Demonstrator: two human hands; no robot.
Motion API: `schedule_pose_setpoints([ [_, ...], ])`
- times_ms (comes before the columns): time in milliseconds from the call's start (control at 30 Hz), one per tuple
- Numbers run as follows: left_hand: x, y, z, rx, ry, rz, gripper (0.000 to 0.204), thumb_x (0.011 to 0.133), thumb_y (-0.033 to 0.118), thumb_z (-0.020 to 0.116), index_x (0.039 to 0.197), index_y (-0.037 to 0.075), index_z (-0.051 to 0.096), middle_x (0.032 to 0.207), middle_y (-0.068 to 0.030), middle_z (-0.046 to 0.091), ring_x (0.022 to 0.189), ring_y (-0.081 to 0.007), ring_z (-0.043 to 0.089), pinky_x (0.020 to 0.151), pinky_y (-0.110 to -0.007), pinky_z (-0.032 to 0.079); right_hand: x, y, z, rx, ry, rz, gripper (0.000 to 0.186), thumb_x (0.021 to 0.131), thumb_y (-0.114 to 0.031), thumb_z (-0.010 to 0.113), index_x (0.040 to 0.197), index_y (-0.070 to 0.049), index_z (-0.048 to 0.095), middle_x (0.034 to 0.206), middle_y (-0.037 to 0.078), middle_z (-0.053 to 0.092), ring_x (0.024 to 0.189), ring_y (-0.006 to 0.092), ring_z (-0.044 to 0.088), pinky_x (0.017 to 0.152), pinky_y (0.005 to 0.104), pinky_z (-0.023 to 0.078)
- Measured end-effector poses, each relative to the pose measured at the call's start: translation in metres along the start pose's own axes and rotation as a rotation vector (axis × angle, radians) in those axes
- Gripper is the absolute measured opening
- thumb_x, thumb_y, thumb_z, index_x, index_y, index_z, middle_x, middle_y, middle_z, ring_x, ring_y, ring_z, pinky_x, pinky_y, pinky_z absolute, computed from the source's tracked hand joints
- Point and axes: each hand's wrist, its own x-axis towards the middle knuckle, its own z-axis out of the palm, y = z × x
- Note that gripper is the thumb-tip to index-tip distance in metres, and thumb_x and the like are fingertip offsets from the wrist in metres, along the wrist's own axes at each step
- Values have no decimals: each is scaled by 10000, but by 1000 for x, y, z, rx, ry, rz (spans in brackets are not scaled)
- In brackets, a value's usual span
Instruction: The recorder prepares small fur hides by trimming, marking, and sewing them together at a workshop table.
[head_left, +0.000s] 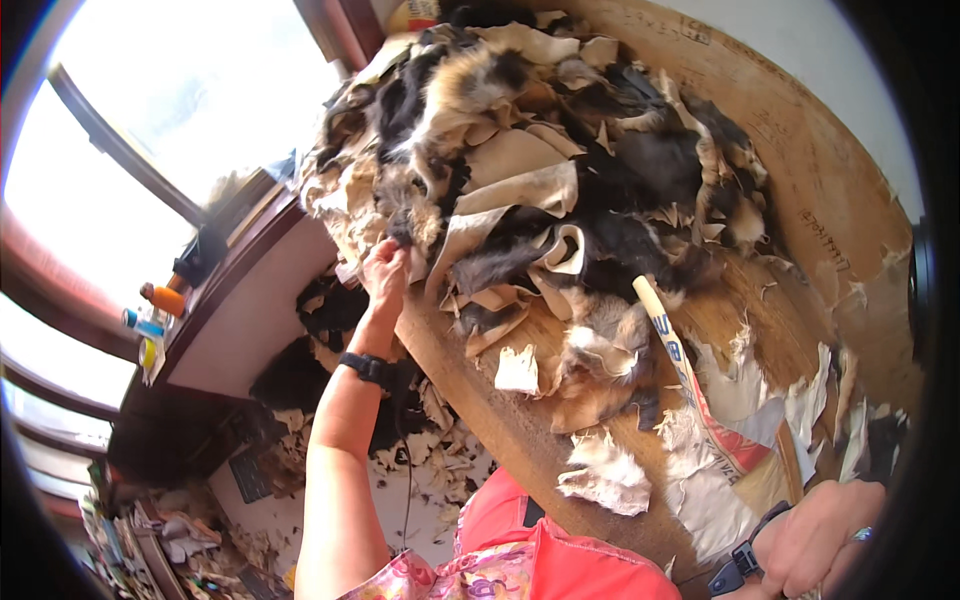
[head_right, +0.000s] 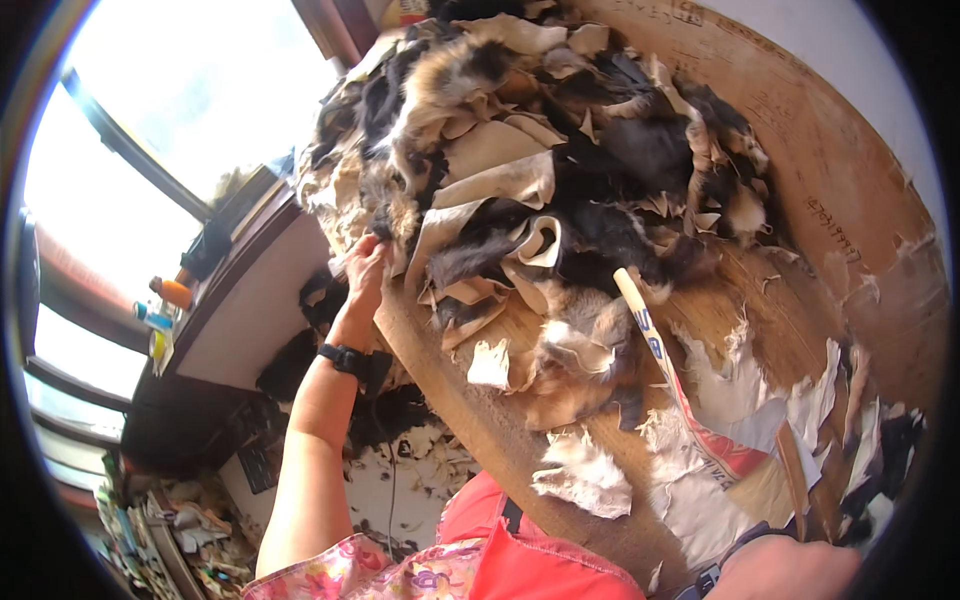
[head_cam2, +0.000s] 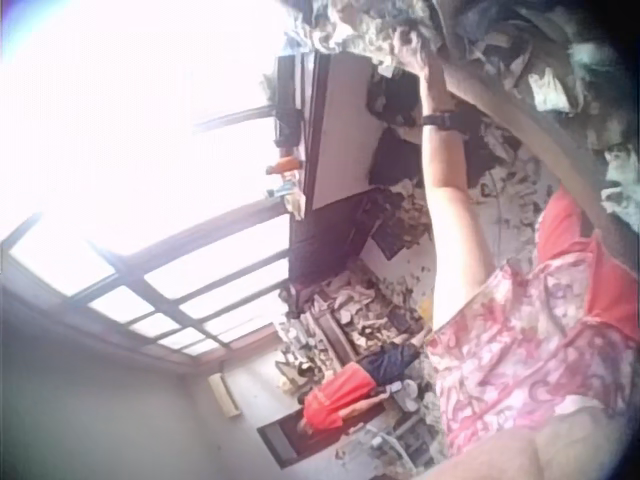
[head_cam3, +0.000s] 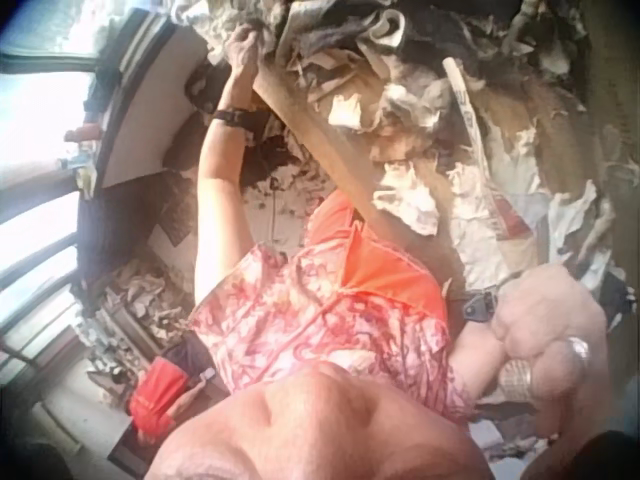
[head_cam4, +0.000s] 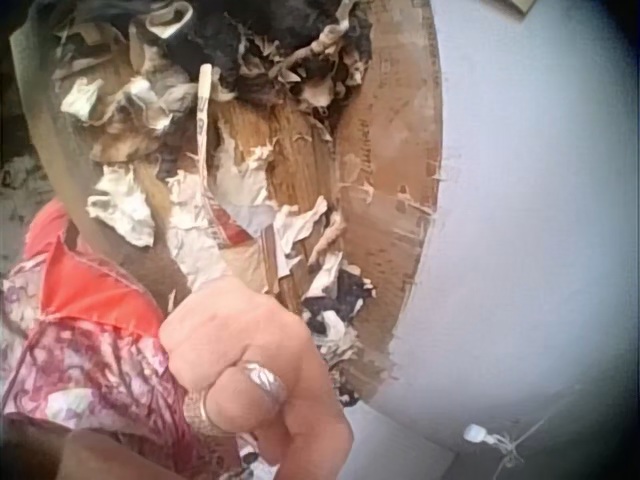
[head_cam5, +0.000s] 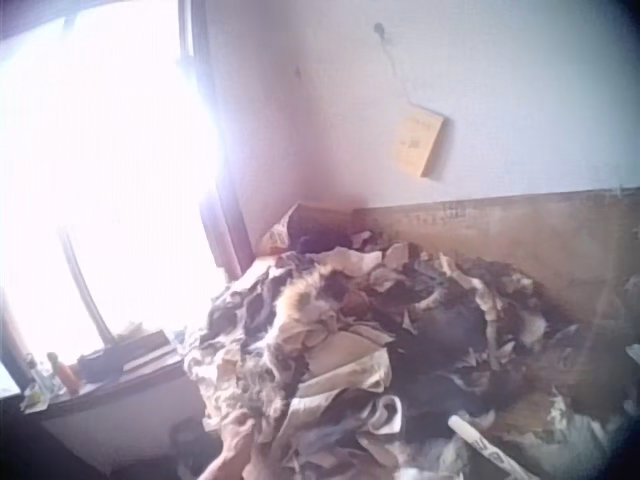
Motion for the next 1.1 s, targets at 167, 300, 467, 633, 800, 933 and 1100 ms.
schedule_pose_setpoints([
  [167, -3, 4, 3, -262, -58, -30, 175, 902, 138, 689, 1051, 61, 637, 887, -49, 687, 781, -135, 643, 686, -292, 499, 20, 12, 50, 366, 238, -303, 432, 963, -278, 412, 569, -109, 365, 552, 18, 396, 429, 194, 367, 437, 337, 262],
  [300, -36, 36, 17, 361, 228, 379, 158, 896, 135, 702, 990, 37, 620, 832, -39, 652, 715, -121, 594, 667, -274, 492, 30, 56, 24, 448, 67, -587, 422, 922, -339, 461, 570, -123, 373, 554, 22, 358, 407, 211, 356, 404, 346, 254],
  [467, -81, 78, 61, 335, -211, 616, 26, 880, 45, 702, 906, 44, 697, 812, -6, 594, 695, -87, 574, 644, -239, 472, 21, 55, 16, 392, 73, -583, 423, 923, -332, 468, 570, -118, 377, 556, 26, 366, 407, 209, 360, 403, 343, 257],
  [633, -83, 57, 62, 254, -339, 480, 86, 874, 33, 713, 957, 39, 733, 858, -48, 614, 683, -117, 610, 641, -259, 493, 17, 53, -12, 324, 28, -587, 423, 925, -326, 475, 571, -114, 381, 558, 29, 374, 407, 207, 365, 402, 341, 259],
  [800, -104, 90, 90, 479, -516, 834, 129, 778, 47, 758, 904, 77, 761, 792, -68, 612, 665, -235, 635, 605, -352, 520, 12, 52, -32, 291, 3, -597, 424, 927, -319, 482, 571, -110, 385, 560, 33, 382, 407, 204, 370, 400, 339, 262],
  [933, -107, 97, 97, 774, -612, 793, 245, 730, 131, 808, 962, 77, 752, 990, -81, 619, 962, -288, 619, 821, -397, 492, 7, 55, -33, 317, 10, -601, 424, 928, -314, 488, 572, -107, 388, 562, 36, 389, 407, 203, 373, 399, 337, 264],
  [1100, -96, 89, 92, 886, -524, 1049, 314, 682, 182, 830, 968, 81, 748, 1179, -90, 586, 1063, -297, 549, 923, -426, 419, 0, 51, -48, 293, -12, -609, 425, 930, -308, 495, 572, -103, 392, 564, 39, 397, 407, 200, 378, 398, 335, 267],
])
